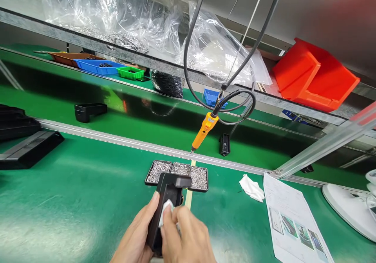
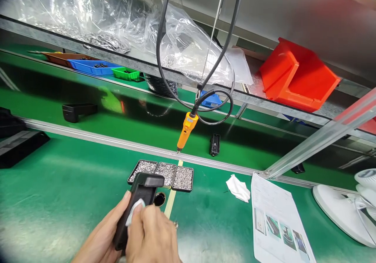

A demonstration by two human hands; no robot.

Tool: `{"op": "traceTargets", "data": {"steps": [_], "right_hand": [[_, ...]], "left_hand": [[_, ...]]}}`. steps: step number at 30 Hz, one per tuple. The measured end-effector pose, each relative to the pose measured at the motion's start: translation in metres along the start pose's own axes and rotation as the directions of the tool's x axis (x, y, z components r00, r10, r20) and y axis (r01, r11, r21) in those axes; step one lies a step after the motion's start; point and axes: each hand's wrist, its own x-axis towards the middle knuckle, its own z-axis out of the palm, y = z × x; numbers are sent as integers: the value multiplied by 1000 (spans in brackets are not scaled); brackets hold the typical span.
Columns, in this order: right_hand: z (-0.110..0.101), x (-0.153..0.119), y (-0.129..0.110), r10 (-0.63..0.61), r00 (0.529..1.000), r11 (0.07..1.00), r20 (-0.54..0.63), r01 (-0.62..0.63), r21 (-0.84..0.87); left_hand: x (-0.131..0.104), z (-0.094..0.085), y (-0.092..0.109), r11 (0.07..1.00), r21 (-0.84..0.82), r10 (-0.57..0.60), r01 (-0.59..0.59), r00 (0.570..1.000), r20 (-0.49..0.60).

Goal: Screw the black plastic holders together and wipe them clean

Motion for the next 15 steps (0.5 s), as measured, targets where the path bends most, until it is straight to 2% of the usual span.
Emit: {"op": "traceTargets", "data": {"steps": [4,7,10,12,13,15], "right_hand": [[3,-6,2,-27,999,1000,42,27,12],[0,-5,3,11,997,999,72,-14,42],[-19,9,10,7,974,958,227,-72,278],[-38,24,19,62,950,838,305,-215,501],[-46,32,25,106,951,755,291,-267,598],[-58,43,34,213,922,576,324,-387,720]], "left_hand": [[-2,0,-2,999,-21,41,-41,999,-12],[-1,0,0,998,-17,55,-56,998,-24],[2,0,4,1000,-28,13,-13,1000,-2],[3,0,6,998,-56,-12,14,999,37],[2,0,7,998,-56,-19,22,998,57],[1,-1,8,1000,-18,-21,23,996,92]]}}
